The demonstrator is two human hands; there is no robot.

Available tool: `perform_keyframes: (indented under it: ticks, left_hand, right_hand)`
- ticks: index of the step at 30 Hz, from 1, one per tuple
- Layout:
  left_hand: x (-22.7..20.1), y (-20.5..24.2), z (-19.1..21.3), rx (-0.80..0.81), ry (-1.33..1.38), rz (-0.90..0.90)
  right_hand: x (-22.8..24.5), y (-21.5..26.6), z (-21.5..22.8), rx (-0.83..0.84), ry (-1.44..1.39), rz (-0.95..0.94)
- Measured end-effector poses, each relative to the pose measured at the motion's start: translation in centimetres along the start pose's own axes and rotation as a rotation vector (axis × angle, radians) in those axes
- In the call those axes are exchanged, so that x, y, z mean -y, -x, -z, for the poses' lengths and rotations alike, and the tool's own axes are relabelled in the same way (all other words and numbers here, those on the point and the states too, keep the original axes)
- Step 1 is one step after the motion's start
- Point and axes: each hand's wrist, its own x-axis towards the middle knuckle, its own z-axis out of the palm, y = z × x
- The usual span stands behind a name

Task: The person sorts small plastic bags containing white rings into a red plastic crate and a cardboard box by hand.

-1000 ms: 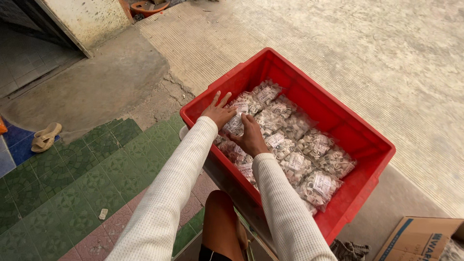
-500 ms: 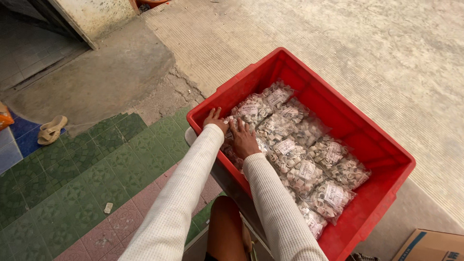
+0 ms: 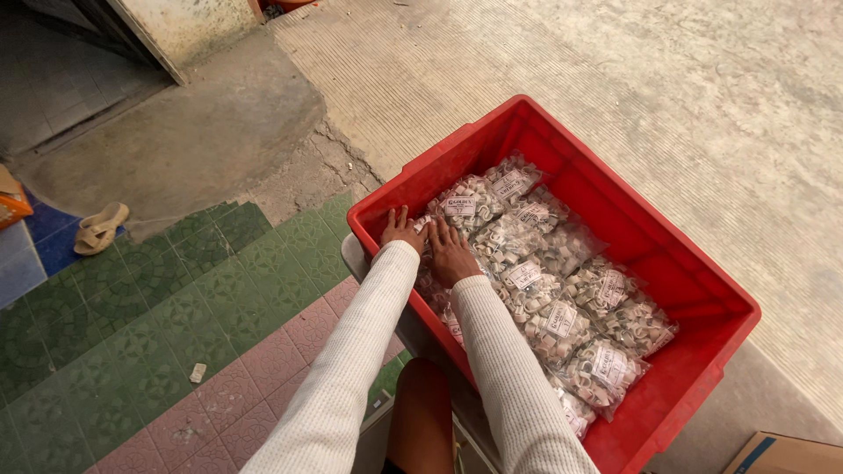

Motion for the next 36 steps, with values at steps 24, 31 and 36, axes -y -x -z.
perform_keyframes:
  ticks: [24,31,36]
  left_hand:
    - [-13.6,7.2,2.8,-0.088,-0.087,-0.214]
    - [-22.9,13.6,6.3,-0.193,-0.074,-0.497]
    - [-29.8,17.8,8.5,-0.421,-0.108,-0.742]
  right_hand:
    - [-3.3,13.7,4.2,0.104,0.129,-0.2]
    - [-7.0,26.3,8.5,0.115,0.014,-0.31]
    - [-8.0,37.2,13.2,-0.021,0.116,-0.308]
